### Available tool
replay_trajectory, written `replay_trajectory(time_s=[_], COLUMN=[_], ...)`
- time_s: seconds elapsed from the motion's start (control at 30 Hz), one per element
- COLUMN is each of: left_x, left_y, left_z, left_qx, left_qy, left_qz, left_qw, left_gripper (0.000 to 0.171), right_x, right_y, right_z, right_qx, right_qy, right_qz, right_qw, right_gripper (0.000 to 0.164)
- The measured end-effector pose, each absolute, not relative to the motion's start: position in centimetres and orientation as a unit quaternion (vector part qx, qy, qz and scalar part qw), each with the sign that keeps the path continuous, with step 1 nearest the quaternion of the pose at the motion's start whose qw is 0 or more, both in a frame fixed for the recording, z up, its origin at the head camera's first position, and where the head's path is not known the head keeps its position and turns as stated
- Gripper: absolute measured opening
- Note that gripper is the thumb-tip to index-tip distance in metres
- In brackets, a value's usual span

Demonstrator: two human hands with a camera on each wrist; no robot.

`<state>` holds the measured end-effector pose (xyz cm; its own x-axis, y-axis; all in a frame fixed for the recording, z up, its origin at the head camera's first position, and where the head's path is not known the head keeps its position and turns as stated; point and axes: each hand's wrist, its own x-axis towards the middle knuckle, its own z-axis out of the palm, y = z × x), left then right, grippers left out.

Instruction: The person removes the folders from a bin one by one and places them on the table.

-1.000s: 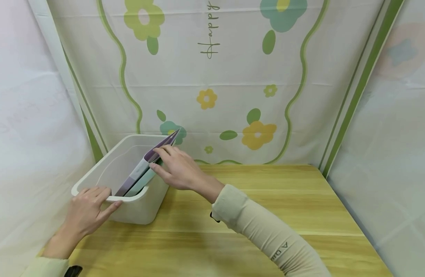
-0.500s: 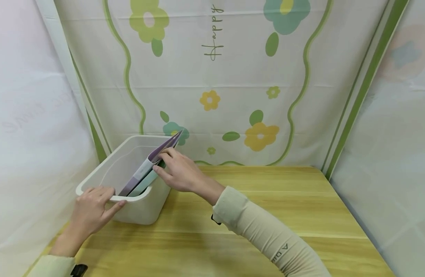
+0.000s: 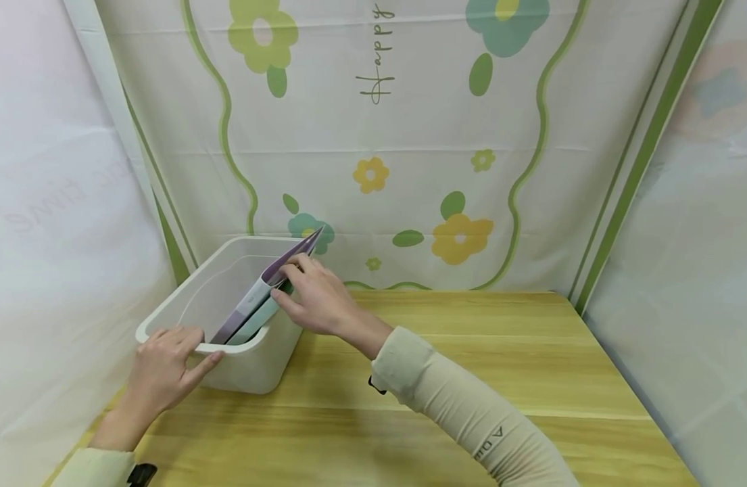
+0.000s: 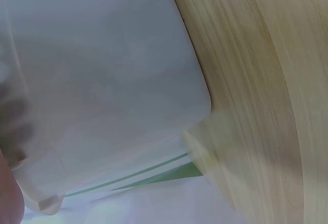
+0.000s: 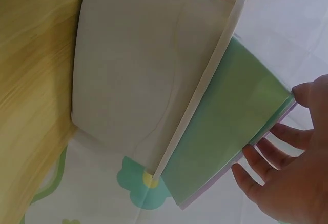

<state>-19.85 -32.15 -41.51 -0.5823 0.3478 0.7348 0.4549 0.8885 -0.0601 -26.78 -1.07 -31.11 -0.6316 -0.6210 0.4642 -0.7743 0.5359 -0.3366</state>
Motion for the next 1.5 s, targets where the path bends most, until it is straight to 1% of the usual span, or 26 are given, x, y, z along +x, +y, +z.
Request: replay_trajectory(time_s=[0.3, 0.57, 0.7, 0.9, 1.03, 1.2, 1.27, 1.43, 1.47, 1.5], left_x=[-19.9, -20.0, -20.1, -20.2, -20.3, -20.1, -20.0, -19.8, -19.8, -19.7], left_y=[-32.1, -32.0, -32.0, -31.8, -31.7, -31.8, -31.8, -32.0, -32.1, -32.1], left_z=[-41.2, -41.1, -41.1, -40.9, -40.8, -41.0, -41.2, -41.4, -41.4, -41.5], left_qx=[-0.230, -0.234, -0.234, -0.238, -0.241, -0.241, -0.239, -0.232, -0.231, -0.231], left_qy=[-0.887, -0.886, -0.886, -0.887, -0.886, -0.886, -0.886, -0.888, -0.888, -0.888], left_qz=[-0.068, -0.061, -0.057, -0.055, -0.054, -0.057, -0.059, -0.061, -0.062, -0.062], left_qw=[0.395, 0.396, 0.397, 0.393, 0.391, 0.392, 0.393, 0.393, 0.393, 0.393], left_gripper=[0.060, 0.060, 0.061, 0.061, 0.061, 0.061, 0.060, 0.059, 0.059, 0.060], right_x=[-26.5, -26.5, -26.7, -26.9, -27.0, -26.9, -26.7, -26.2, -26.2, -26.0], right_y=[-2.0, -2.7, -3.0, -3.1, -3.2, -3.6, -3.9, -4.7, -4.8, -5.0], right_z=[-30.7, -30.8, -30.8, -30.7, -30.6, -30.2, -30.0, -29.4, -29.3, -29.2], right_qx=[0.360, 0.315, 0.306, 0.316, 0.313, 0.311, 0.303, 0.295, 0.296, 0.295], right_qy=[-0.872, -0.869, -0.873, -0.867, -0.864, -0.864, -0.867, -0.862, -0.860, -0.860], right_qz=[0.295, 0.345, 0.340, 0.356, 0.368, 0.375, 0.380, 0.405, 0.410, 0.412], right_qw=[0.153, 0.165, 0.168, 0.145, 0.139, 0.126, 0.114, 0.082, 0.073, 0.061], right_gripper=[0.042, 0.054, 0.056, 0.052, 0.050, 0.053, 0.056, 0.050, 0.051, 0.055])
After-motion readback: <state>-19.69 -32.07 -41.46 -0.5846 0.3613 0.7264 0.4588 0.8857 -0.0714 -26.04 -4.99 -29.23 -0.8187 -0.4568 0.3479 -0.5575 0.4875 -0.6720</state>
